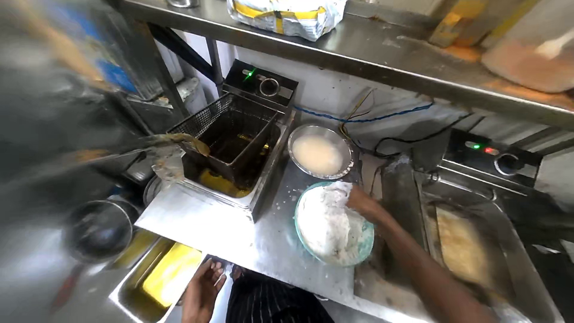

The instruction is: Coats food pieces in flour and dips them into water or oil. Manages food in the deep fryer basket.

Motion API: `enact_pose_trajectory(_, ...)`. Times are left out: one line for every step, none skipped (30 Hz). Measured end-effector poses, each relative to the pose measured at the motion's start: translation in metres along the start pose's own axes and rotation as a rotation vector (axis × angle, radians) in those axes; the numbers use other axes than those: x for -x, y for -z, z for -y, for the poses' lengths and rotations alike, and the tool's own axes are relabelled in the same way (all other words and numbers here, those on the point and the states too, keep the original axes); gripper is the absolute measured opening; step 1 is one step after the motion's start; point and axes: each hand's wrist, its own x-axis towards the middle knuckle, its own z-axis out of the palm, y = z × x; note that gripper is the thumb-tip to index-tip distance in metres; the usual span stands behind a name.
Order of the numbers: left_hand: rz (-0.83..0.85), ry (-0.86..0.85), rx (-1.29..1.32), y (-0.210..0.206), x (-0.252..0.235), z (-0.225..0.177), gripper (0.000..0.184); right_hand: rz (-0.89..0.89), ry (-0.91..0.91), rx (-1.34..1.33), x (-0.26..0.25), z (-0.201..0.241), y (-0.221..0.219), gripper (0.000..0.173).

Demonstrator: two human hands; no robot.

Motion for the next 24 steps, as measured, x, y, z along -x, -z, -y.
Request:
enact_pose_trajectory(0.001,0.006,-0.011,0.000,-0.001,0.001,0.029,0.011,-0.001,-0.002,0.000,-0.006,-0.007,0.046)
enact_pose_trajectory(0.015,0.009,-0.023,-0.002,-0.003,0.001,0.030,0.003,-0.012,-0.003,0.002,-0.007,-0.012,0.048)
enact_pose_trajectory(0.038,0.007,-0.030,-0.004,-0.006,0.001,0.030,-0.017,-0.016,-0.023,0.003,-0.005,-0.013,0.050)
enact_pose_trajectory(0.049,0.006,-0.031,-0.003,-0.007,0.002,0.031,-0.028,-0.016,-0.041,0.005,-0.002,-0.013,0.051)
enact_pose_trajectory(0.046,0.007,-0.029,-0.001,-0.006,0.003,0.031,-0.020,-0.021,-0.043,0.007,-0.001,-0.012,0.051)
enact_pose_trajectory(0.036,0.008,-0.027,0.000,-0.005,0.003,0.031,-0.015,-0.015,-0.033,0.009,0.000,-0.011,0.049)
enact_pose_trajectory(0.030,0.009,-0.026,-0.001,-0.006,0.002,0.031,-0.015,-0.006,-0.013,0.010,0.001,-0.009,0.047)
enact_pose_trajectory(0.029,0.011,-0.021,-0.002,-0.009,0.000,0.030,-0.024,0.017,0.007,0.008,0.002,-0.006,0.045)
enact_pose_trajectory(0.026,0.014,-0.016,-0.003,-0.010,0.001,0.030,-0.034,0.041,0.032,0.007,0.002,-0.002,0.043)
enact_pose_trajectory(0.017,0.017,-0.020,-0.002,-0.009,0.002,0.030,-0.034,0.051,0.061,0.008,0.004,0.000,0.041)
enact_pose_trajectory(0.013,0.022,-0.023,-0.001,-0.009,0.002,0.030,-0.044,0.056,0.086,0.011,0.005,0.002,0.039)
enact_pose_trajectory(0.017,0.022,-0.020,-0.003,-0.011,0.001,0.030,-0.055,0.061,0.101,0.012,0.009,0.006,0.037)
enact_pose_trajectory(0.018,0.021,-0.013,-0.004,-0.012,0.001,0.030,-0.057,0.061,0.111,0.011,0.012,0.009,0.036)
enact_pose_trajectory(0.007,0.022,-0.008,-0.002,-0.011,0.001,0.029,-0.033,0.032,0.140,0.009,0.013,0.009,0.037)
enact_pose_trajectory(-0.007,0.024,-0.010,-0.001,-0.009,0.002,0.029,-0.006,-0.015,0.182,0.007,0.009,0.007,0.038)
enact_pose_trajectory(-0.010,0.025,-0.014,0.000,-0.009,0.002,0.028,0.008,-0.064,0.212,0.004,0.003,0.004,0.039)
enact_pose_trajectory(-0.005,0.022,-0.021,-0.001,-0.010,0.001,0.029,-0.019,-0.084,0.200,0.002,-0.002,0.003,0.040)
enact_pose_trajectory(0.005,0.017,-0.020,-0.002,-0.010,0.000,0.030,-0.068,-0.065,0.161,0.001,-0.006,0.005,0.040)
enact_pose_trajectory(0.008,0.016,-0.012,0.000,-0.009,0.001,0.030,-0.088,-0.041,0.130,0.003,-0.004,0.009,0.040)
enact_pose_trajectory(-0.004,0.018,-0.002,0.003,-0.006,0.002,0.029,-0.089,-0.015,0.116,0.007,-0.001,0.013,0.038)
enact_pose_trajectory(-0.019,0.021,0.002,0.006,-0.005,0.002,0.029,-0.074,-0.006,0.124,0.006,0.001,0.016,0.038)
enact_pose_trajectory(-0.032,0.023,0.000,0.007,-0.005,0.001,0.029,-0.037,-0.018,0.148,0.005,0.005,0.021,0.038)
enact_pose_trajectory(-0.035,0.026,-0.006,0.009,-0.006,0.001,0.028,-0.022,-0.022,0.154,0.004,0.007,0.025,0.038)
enact_pose_trajectory(-0.026,0.025,-0.008,0.010,-0.008,0.001,0.028,-0.037,-0.012,0.139,0.005,0.010,0.030,0.035)
